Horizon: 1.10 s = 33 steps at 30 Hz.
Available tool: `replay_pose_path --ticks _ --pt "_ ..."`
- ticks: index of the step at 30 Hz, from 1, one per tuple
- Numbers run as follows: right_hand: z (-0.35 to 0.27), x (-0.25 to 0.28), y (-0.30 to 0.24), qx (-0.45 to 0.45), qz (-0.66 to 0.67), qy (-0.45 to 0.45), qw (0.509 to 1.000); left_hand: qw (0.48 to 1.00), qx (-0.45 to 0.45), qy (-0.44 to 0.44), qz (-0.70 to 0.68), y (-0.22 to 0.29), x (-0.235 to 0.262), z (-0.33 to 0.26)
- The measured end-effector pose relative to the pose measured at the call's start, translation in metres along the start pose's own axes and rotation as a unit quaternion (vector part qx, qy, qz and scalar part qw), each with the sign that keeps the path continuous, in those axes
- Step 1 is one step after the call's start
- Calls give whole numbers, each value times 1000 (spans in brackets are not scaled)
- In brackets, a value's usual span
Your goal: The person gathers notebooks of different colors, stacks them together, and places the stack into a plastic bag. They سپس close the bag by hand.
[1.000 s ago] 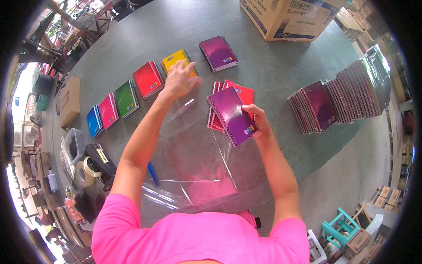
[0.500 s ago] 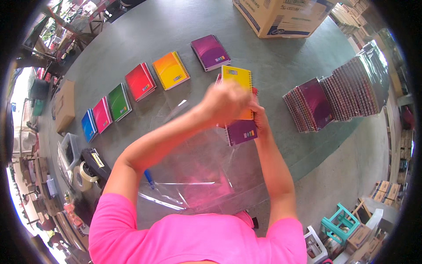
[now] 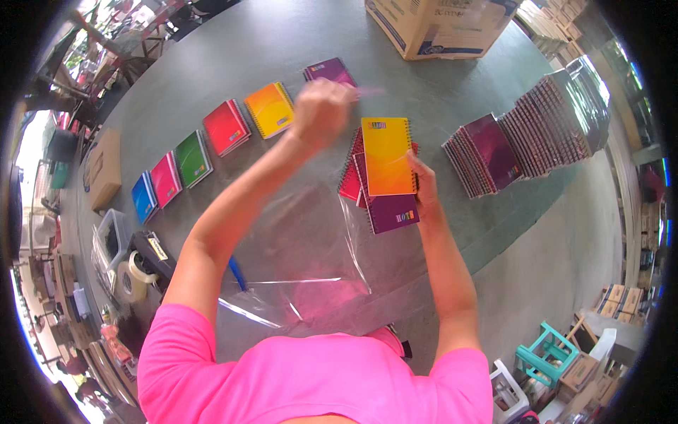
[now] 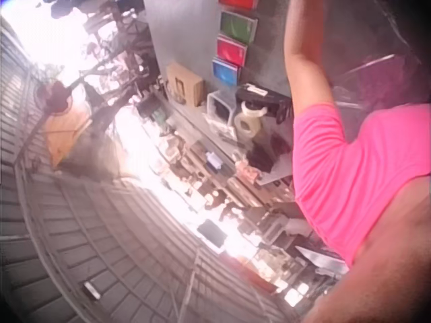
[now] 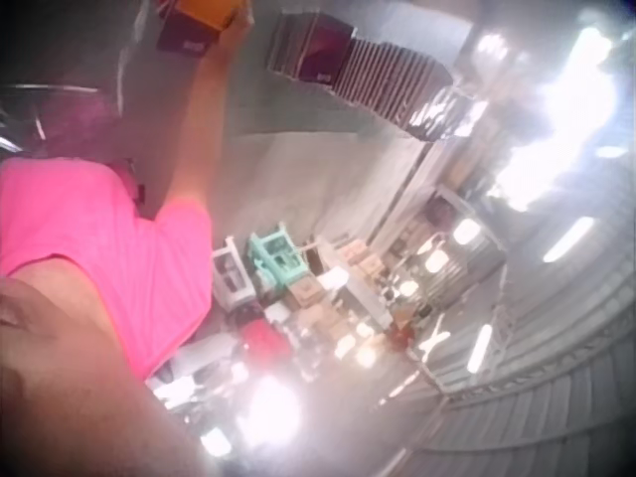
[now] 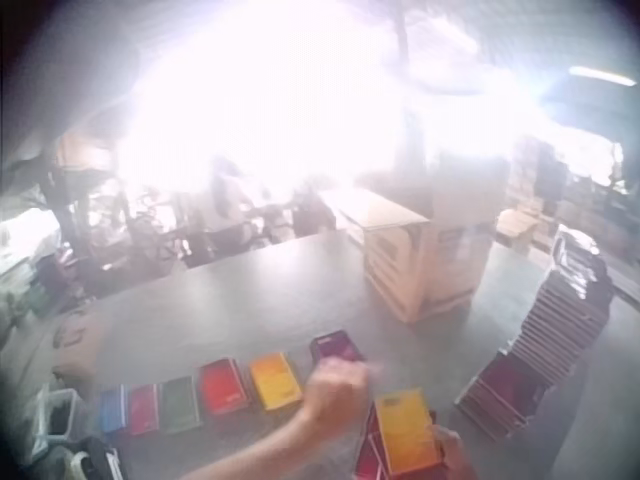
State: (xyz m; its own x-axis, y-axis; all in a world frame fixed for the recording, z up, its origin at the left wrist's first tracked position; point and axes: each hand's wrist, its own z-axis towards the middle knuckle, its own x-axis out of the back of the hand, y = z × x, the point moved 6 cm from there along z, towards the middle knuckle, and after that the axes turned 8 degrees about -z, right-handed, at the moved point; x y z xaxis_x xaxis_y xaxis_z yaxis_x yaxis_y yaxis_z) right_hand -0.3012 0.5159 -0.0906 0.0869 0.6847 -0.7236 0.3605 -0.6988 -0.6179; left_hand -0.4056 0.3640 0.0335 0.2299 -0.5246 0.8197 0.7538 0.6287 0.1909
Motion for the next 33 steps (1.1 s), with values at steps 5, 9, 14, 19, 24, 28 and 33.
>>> replay_pose_path --ticks 5,9,14,19,24,28,33 --pt "-10 -27 16 -63 -58 -31 996 976 -128 -164 -67 124 41 -97" --pt "-55 -111 32 -137 -62 -92 984 987 -158 -8 -15 106 117 -133" --pt "-49 -150 66 -268 -108 -118 950 982 12 80 -169 77 171 -187" --pt "-61 -196 46 190 -446 -337 807 825 239 136 -494 41 165 -253" --pt "-66 -128 149 126 -492 -135 851 906 306 -20 -290 23 89 -328" --pt "-81 -135 161 117 -427 -206 873 939 330 -95 -16 22 105 -379" --pt "-85 -136 163 100 -390 -223 888 917 372 -136 -41 40 152 -427"
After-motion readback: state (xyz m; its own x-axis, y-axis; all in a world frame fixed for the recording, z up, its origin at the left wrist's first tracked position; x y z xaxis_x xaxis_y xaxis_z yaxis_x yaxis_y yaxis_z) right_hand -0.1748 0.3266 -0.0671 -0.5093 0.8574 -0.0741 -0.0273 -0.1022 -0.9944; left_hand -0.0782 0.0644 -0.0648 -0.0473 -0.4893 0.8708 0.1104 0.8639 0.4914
